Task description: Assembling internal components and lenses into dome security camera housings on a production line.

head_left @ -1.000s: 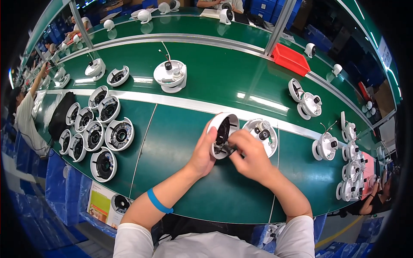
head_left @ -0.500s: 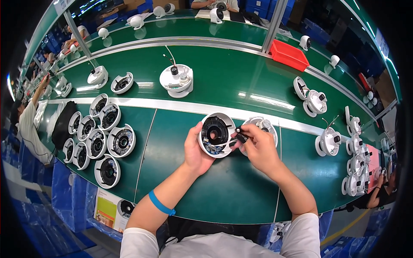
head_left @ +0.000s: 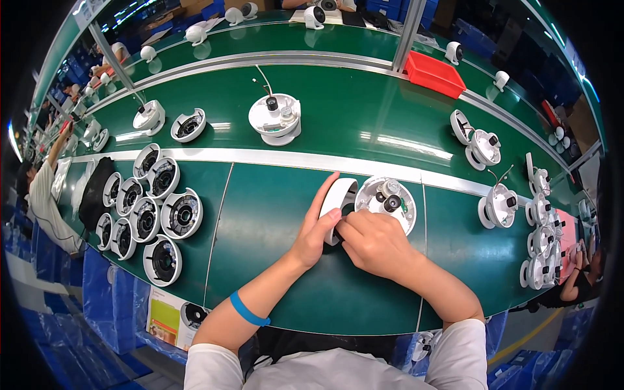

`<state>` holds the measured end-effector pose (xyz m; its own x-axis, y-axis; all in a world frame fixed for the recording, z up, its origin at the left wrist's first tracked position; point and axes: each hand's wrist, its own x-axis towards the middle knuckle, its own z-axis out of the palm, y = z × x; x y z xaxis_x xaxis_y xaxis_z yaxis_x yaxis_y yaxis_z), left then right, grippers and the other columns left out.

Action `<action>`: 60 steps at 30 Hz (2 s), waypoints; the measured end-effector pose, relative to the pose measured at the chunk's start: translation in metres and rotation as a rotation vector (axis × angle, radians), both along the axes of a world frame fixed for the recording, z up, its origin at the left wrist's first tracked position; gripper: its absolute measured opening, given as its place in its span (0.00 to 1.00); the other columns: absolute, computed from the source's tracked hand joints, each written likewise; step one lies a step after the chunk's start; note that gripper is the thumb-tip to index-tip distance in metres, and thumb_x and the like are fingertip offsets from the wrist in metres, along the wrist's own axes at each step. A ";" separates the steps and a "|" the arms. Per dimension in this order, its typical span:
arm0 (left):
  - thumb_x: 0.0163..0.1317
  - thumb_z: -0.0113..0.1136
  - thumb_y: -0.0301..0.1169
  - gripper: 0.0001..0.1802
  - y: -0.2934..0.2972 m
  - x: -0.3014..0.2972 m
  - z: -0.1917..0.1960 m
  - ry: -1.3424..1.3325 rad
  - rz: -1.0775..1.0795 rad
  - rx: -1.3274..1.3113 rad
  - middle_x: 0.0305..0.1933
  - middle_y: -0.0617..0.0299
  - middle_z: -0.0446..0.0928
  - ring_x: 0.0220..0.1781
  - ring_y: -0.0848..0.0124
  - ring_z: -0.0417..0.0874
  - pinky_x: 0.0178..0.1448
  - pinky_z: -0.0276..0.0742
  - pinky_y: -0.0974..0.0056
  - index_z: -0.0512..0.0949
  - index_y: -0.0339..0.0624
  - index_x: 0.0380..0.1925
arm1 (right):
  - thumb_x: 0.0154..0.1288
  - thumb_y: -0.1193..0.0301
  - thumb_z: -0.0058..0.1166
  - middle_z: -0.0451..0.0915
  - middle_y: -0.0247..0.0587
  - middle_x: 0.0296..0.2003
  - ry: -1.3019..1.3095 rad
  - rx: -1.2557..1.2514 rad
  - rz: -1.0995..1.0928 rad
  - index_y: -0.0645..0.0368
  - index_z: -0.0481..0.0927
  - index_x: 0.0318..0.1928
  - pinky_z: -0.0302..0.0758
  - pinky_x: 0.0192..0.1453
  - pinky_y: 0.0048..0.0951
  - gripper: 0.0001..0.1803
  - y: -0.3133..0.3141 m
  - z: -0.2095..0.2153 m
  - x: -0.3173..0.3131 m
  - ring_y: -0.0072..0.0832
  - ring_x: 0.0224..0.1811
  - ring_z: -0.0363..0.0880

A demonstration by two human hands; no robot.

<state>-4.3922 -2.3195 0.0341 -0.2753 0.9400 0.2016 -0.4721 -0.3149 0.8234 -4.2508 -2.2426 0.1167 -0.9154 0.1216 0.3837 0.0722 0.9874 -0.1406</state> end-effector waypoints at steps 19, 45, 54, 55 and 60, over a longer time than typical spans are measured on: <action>0.83 0.37 0.56 0.33 0.019 0.034 0.035 -0.449 0.063 -0.227 0.63 0.57 0.79 0.63 0.67 0.81 0.68 0.77 0.58 0.70 0.39 0.68 | 0.63 0.77 0.61 0.88 0.44 0.38 -0.093 -0.800 -0.411 0.65 0.83 0.48 0.84 0.39 0.31 0.13 0.011 0.093 0.059 0.30 0.29 0.88; 0.79 0.56 0.47 0.46 -0.127 -0.206 0.111 -0.126 0.533 -0.224 0.82 0.49 0.51 0.71 0.52 0.73 0.66 0.82 0.51 0.39 0.53 0.85 | 0.70 0.76 0.57 0.78 0.51 0.60 0.461 -1.466 -0.144 0.67 0.63 0.72 0.87 0.47 0.30 0.32 -0.061 0.147 -0.137 0.37 0.52 0.88; 0.76 0.59 0.31 0.28 -0.247 -0.142 0.167 0.597 1.088 -0.139 0.55 0.55 0.79 0.48 0.70 0.81 0.54 0.78 0.66 0.68 0.44 0.74 | 0.61 0.80 0.54 0.88 0.51 0.42 0.236 -0.545 -0.387 0.64 0.84 0.51 0.82 0.53 0.42 0.18 -0.182 0.243 -0.031 0.47 0.47 0.88; 0.75 0.58 0.29 0.31 -0.267 -0.121 0.193 0.417 0.968 -0.192 0.54 0.56 0.81 0.51 0.70 0.80 0.58 0.76 0.66 0.66 0.44 0.77 | 0.61 0.80 0.53 0.88 0.51 0.42 0.163 -0.489 -0.371 0.63 0.84 0.50 0.82 0.53 0.43 0.17 -0.191 0.251 -0.012 0.48 0.47 0.88; 0.78 0.59 0.41 0.26 -0.301 -0.104 0.187 -0.173 0.490 -0.264 0.57 0.59 0.83 0.56 0.72 0.84 0.57 0.81 0.63 0.72 0.40 0.68 | 0.56 0.79 0.52 0.87 0.51 0.42 -0.098 -0.310 -0.438 0.60 0.87 0.42 0.80 0.48 0.47 0.15 -0.235 0.277 0.020 0.51 0.46 0.86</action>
